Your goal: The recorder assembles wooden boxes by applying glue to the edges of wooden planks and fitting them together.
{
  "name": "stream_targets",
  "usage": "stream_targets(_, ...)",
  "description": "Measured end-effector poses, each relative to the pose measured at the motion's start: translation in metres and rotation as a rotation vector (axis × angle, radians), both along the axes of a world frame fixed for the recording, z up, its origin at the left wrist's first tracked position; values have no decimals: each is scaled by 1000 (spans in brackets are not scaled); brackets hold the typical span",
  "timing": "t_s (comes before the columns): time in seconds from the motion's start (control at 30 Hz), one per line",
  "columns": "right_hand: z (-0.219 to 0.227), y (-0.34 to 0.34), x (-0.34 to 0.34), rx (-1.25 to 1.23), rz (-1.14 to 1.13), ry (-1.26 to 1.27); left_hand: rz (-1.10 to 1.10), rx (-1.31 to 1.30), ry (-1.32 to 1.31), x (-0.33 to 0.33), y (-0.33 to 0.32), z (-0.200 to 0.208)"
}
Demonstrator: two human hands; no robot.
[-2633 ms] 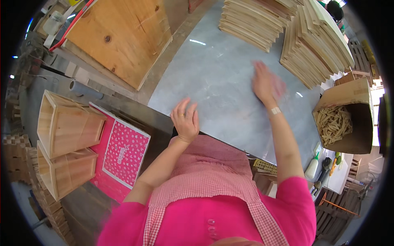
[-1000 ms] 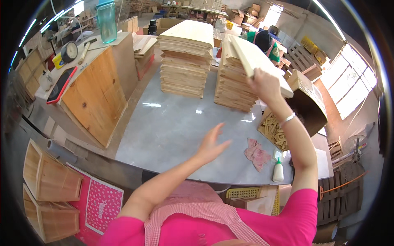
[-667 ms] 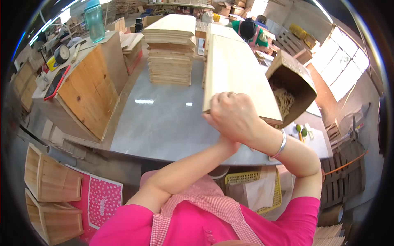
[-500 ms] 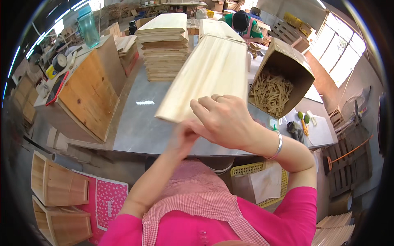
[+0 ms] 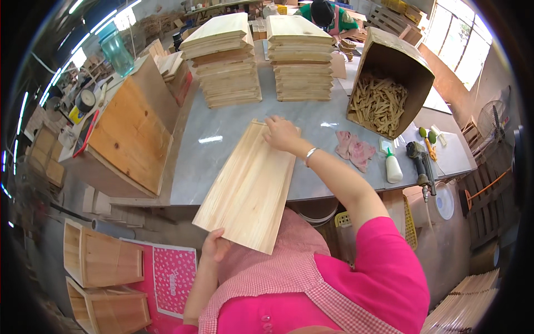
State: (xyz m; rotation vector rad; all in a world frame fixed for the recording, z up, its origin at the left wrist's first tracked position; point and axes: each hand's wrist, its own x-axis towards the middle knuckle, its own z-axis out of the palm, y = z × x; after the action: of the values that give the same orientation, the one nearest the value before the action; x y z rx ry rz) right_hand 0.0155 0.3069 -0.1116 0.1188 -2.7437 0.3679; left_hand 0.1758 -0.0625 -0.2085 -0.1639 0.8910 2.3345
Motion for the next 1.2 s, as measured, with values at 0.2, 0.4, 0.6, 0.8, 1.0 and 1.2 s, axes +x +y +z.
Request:
stream_targets(0.2, -47, 16, -39, -74, -180, -168, 246, -239, -112, -3, 11, -5)
stream_targets(0.4, -27, 7, -55, -134, -121, -270, 377, -387, -9, 8, 31, 21)
stream_targets(0.6, 49, -35, -27, -490, -28, 106, 648, -494, 213, 36, 15, 105)
stream_targets(0.8, 44, -35, -45, -806, 176, 338, 670, -728, 610, 31, -35, 136)
stream_targets(1.0, -12, 49, -15, -709, 64, 307, 400, -1192, 1609, 16, 14, 160)
stream_targets(1.2, -67, 109, 60, -632, -269, 307, 196, -1278, 2003, -20, 20, 116)
